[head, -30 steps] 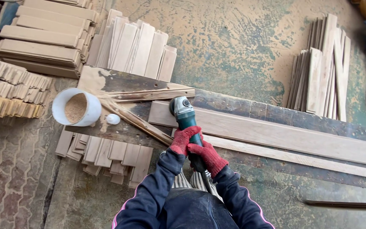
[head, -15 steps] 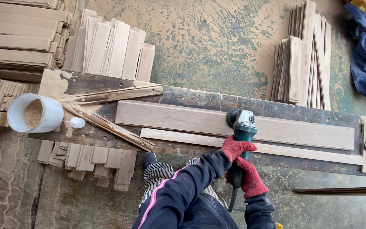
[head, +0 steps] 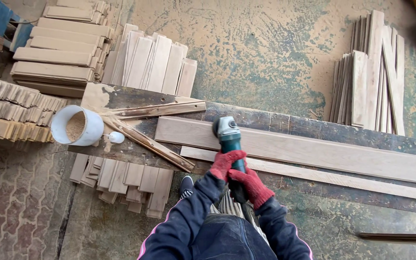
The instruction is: Sanding a long piece of wood using a handheld power sander or angle grinder with a sanding disc.
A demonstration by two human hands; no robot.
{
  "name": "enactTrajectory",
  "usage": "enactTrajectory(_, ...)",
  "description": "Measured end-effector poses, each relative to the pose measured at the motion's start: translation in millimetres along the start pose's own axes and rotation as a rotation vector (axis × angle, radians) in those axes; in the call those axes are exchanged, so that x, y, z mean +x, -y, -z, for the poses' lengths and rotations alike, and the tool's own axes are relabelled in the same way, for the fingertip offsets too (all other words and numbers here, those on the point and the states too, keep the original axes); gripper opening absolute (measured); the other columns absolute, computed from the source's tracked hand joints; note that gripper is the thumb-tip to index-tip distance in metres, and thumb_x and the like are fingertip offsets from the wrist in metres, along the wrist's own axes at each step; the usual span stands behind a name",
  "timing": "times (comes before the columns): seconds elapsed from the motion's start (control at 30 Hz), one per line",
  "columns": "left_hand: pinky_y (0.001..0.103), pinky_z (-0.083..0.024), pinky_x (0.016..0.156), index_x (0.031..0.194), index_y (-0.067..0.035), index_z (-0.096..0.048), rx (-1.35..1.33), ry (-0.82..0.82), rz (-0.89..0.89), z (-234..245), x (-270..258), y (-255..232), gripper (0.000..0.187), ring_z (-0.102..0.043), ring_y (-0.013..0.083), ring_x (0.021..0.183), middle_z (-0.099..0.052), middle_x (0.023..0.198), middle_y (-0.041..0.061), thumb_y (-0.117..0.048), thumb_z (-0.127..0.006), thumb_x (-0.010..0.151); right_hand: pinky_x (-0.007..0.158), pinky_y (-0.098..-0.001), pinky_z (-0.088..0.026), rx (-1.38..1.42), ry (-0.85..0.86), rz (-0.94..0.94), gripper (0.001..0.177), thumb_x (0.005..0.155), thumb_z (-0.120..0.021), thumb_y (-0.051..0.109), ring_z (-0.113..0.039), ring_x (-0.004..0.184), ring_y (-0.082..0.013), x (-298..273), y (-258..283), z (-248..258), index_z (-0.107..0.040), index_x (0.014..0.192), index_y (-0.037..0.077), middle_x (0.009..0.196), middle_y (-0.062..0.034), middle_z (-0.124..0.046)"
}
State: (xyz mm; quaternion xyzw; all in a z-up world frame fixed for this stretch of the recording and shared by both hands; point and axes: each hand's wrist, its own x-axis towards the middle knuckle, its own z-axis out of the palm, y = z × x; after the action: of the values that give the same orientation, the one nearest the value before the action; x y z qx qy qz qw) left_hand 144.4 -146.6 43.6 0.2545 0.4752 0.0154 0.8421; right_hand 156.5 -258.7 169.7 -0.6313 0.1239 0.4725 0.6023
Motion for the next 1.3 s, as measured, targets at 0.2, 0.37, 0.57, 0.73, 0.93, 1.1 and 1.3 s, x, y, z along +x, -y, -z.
enactTrajectory(0.2,0.036,-0.063,0.045,0.111,-0.002,-0.061,-0.125,-0.150,-0.097,60.3,-31.9,-62.4,0.052,-0.073,0.0298,0.055,-0.070,0.078,0.022,-0.006,-0.090,0.068,0.045,-0.0447,-0.060,-0.137,0.190,-0.046,0.045,0.068,-0.097,0.026,-0.070,0.051,-0.0312,34.7,-22.2,-59.8,-0.071,0.094,0.000,0.064,-0.0194,-0.064)
enactTrajectory(0.37,0.038,-0.063,0.047,0.105,-0.001,-0.064,-0.121,-0.188,-0.123,57.9,-47.8,-76.5,0.043,-0.075,0.0340,0.062,-0.072,0.077,0.024,-0.006,-0.087,0.069,0.046,-0.0448,-0.061,-0.161,0.246,-0.037,0.050,0.065,-0.097,0.029,-0.069,0.052,-0.0313,33.3,-17.2,-64.0,-0.072,0.096,0.000,0.067,-0.0206,-0.065)
enactTrajectory(0.57,0.041,-0.065,0.047,0.107,-0.003,-0.067,-0.033,-0.020,-0.007,5.9,4.1,-0.9,0.049,-0.075,0.0337,0.058,-0.071,0.074,0.021,-0.005,-0.092,0.065,0.041,-0.0536,-0.059,0.001,0.046,-0.053,0.043,0.070,-0.093,0.021,-0.068,0.047,-0.0385,30.0,-27.6,16.6,-0.070,0.097,-0.003,0.062,-0.0263,-0.064)
enactTrajectory(0.73,0.047,-0.064,0.046,0.105,-0.003,-0.068,0.066,0.143,0.070,-79.3,25.0,80.5,0.051,-0.073,0.0373,0.058,-0.070,0.072,0.021,-0.003,-0.093,0.061,0.048,-0.0506,-0.059,0.170,-0.202,0.012,0.032,0.075,-0.088,0.020,-0.068,0.052,-0.0351,-22.2,-11.1,70.8,-0.070,0.094,0.001,0.066,-0.0214,-0.065)
enactTrajectory(0.93,0.031,-0.059,0.072,0.110,-0.002,-0.070,0.455,0.212,0.063,-114.9,-38.7,72.8,0.065,-0.068,0.0208,0.078,-0.074,0.097,0.010,-0.025,-0.090,0.053,0.049,-0.0525,-0.055,0.259,0.016,-0.090,0.045,0.090,-0.067,0.033,-0.067,0.064,-0.0433,-6.0,-60.0,163.5,-0.060,0.117,-0.003,0.086,-0.0263,-0.067)
enactTrajectory(1.1,0.032,-0.060,0.068,0.105,-0.004,-0.070,0.388,0.211,0.039,-74.2,-65.0,45.9,0.055,-0.068,0.0199,0.073,-0.073,0.092,0.009,-0.019,-0.090,0.056,0.047,-0.0520,-0.052,0.237,0.030,-0.125,0.044,0.089,-0.068,0.028,-0.065,0.061,-0.0429,-9.2,-74.9,126.5,-0.059,0.120,-0.003,0.088,-0.0268,-0.067)
enactTrajectory(1.3,0.033,-0.061,0.066,0.106,-0.003,-0.068,0.237,0.106,-0.003,1.6,-65.7,3.2,0.054,-0.068,0.0208,0.070,-0.073,0.091,0.010,-0.012,-0.090,0.057,0.049,-0.0519,-0.052,0.122,0.061,-0.192,0.037,0.089,-0.067,0.023,-0.063,0.061,-0.0413,-5.3,-67.9,35.0,-0.060,0.112,-0.005,0.084,-0.0283,-0.064)
